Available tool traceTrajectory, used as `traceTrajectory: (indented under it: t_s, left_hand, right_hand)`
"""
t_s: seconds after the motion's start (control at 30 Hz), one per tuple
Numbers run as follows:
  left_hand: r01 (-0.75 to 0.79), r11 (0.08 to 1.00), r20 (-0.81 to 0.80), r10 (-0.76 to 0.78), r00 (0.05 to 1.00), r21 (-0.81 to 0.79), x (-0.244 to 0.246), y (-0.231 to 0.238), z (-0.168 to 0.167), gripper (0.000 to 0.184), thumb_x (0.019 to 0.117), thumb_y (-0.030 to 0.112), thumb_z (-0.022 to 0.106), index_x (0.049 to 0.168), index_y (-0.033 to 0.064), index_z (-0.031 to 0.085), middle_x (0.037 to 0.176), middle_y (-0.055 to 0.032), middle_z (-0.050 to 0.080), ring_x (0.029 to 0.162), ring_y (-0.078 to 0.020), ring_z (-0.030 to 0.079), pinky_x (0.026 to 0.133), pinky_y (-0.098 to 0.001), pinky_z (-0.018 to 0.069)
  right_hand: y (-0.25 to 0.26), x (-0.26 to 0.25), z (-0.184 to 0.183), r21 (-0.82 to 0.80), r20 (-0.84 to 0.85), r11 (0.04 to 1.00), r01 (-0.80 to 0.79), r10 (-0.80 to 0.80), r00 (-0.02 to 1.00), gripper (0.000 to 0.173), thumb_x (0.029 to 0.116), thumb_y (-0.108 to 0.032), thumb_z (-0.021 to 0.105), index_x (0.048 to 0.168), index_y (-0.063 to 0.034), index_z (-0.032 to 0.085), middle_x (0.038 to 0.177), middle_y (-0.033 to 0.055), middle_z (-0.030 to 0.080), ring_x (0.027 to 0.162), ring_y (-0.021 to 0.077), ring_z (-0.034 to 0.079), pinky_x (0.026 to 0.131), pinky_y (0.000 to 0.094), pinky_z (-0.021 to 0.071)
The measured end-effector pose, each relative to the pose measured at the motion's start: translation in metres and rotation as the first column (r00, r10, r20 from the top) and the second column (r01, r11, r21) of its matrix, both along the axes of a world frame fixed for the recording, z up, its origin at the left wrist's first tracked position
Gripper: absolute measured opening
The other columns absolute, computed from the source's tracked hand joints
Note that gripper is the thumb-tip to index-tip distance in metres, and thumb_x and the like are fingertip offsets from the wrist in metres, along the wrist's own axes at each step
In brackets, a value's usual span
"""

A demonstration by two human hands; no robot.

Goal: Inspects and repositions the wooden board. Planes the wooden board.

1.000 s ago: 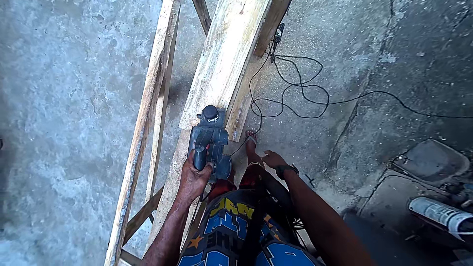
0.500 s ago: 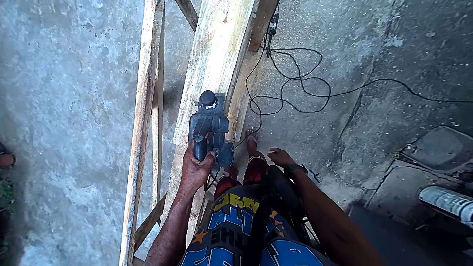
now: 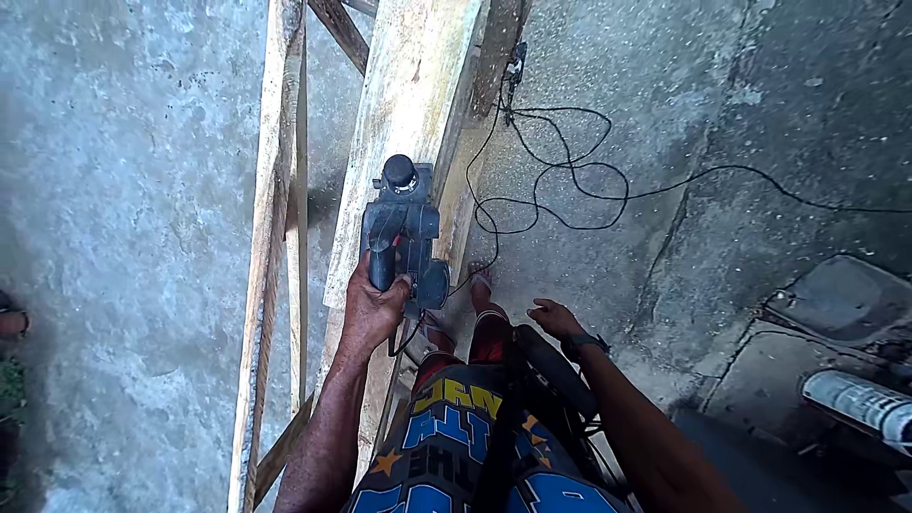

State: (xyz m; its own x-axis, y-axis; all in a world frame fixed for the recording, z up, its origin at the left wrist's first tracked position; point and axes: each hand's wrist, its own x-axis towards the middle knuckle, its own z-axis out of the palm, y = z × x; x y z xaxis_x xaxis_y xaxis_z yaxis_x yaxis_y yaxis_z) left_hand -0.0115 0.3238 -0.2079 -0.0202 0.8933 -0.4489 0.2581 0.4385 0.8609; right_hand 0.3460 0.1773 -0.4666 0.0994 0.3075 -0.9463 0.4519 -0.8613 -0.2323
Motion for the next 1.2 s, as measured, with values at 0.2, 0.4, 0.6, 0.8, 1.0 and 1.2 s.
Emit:
traceTrajectory:
  t_s: [0.2, 0.4, 0.6, 0.8, 1.0, 1.2]
  left_hand:
    - [0.042, 0.999, 0.008, -0.042, 0.999, 0.000, 0.012, 0.035, 0.000, 0.035, 0.0866, 0.010, 0.067, 0.120, 0.0069, 0.059, 0.065, -0.0019, 0.061, 0.051, -0.0137, 0.060, 0.051, -0.0295, 0.0556]
    - [0.069, 0.998, 0.021, -0.069, 0.997, 0.004, 0.025, 0.082, -0.001, 0.034, 0.0914, 0.008, 0.066, 0.124, 0.0064, 0.057, 0.066, -0.0031, 0.060, 0.050, -0.0135, 0.059, 0.050, -0.0290, 0.0552]
    - [0.055, 0.990, 0.091, -0.068, 0.994, 0.132, 0.046, 0.158, -0.002, 0.031, 0.0925, 0.006, 0.064, 0.122, 0.0022, 0.055, 0.069, -0.0039, 0.060, 0.048, -0.0133, 0.057, 0.047, -0.0290, 0.0554]
    - [0.051, 0.982, 0.128, -0.075, 0.989, 0.184, 0.037, 0.143, 0.042, 0.030, 0.0926, 0.005, 0.064, 0.121, 0.0029, 0.055, 0.069, -0.0040, 0.059, 0.047, -0.0134, 0.056, 0.046, -0.0286, 0.0550]
    - [0.033, 0.983, 0.139, -0.059, 0.989, 0.181, -0.012, 0.046, 0.064, 0.033, 0.0930, 0.009, 0.063, 0.125, 0.0056, 0.055, 0.065, -0.0052, 0.058, 0.047, -0.0148, 0.057, 0.045, -0.0299, 0.0544]
    - [-0.127, 0.988, 0.164, 0.112, 0.980, 0.086, -0.050, -0.066, 0.049, 0.034, 0.0908, 0.007, 0.063, 0.124, 0.0059, 0.057, 0.061, -0.0043, 0.056, 0.049, -0.0146, 0.057, 0.052, -0.0302, 0.0562]
  right_hand:
    - [-0.028, 0.027, 0.007, -0.040, 0.043, 0.998, 0.040, -0.038, 0.998, 0.059, 0.1008, -0.028, 0.066, 0.150, -0.0002, 0.047, 0.129, 0.0251, 0.066, 0.112, 0.0398, 0.067, 0.098, 0.0566, 0.0506]
    - [-0.061, 0.062, 0.016, -0.081, 0.122, 0.988, 0.128, -0.118, 0.986, 0.061, 0.0998, -0.031, 0.068, 0.149, 0.0000, 0.049, 0.127, 0.0273, 0.066, 0.111, 0.0421, 0.066, 0.097, 0.0590, 0.0501]
    - [-0.064, 0.088, 0.019, 0.052, 0.205, 0.995, 0.090, -0.099, 0.974, 0.054, 0.1071, -0.041, 0.052, 0.142, 0.0005, 0.057, 0.130, 0.0303, 0.063, 0.117, 0.0455, 0.063, 0.103, 0.0643, 0.0459]
    - [0.027, 0.037, 0.061, 0.355, 0.067, 0.933, -0.054, 0.033, 0.997, 0.058, 0.0999, -0.027, 0.066, 0.148, -0.0002, 0.049, 0.137, 0.0263, 0.060, 0.118, 0.0406, 0.064, 0.101, 0.0584, 0.0511]
    - [0.083, -0.120, 0.099, 0.591, -0.031, 0.754, -0.286, 0.375, 0.926, 0.087, 0.0837, -0.032, 0.083, 0.154, -0.0026, 0.042, 0.152, 0.0259, 0.046, 0.131, 0.0392, 0.056, 0.107, 0.0552, 0.0496]
    - [0.021, -0.218, 0.099, 0.875, 0.142, 0.345, -0.340, 0.490, 0.860, 0.058, 0.0935, -0.047, 0.067, 0.140, -0.0129, 0.064, 0.137, 0.0172, 0.061, 0.129, 0.0311, 0.057, 0.111, 0.0450, 0.0457]
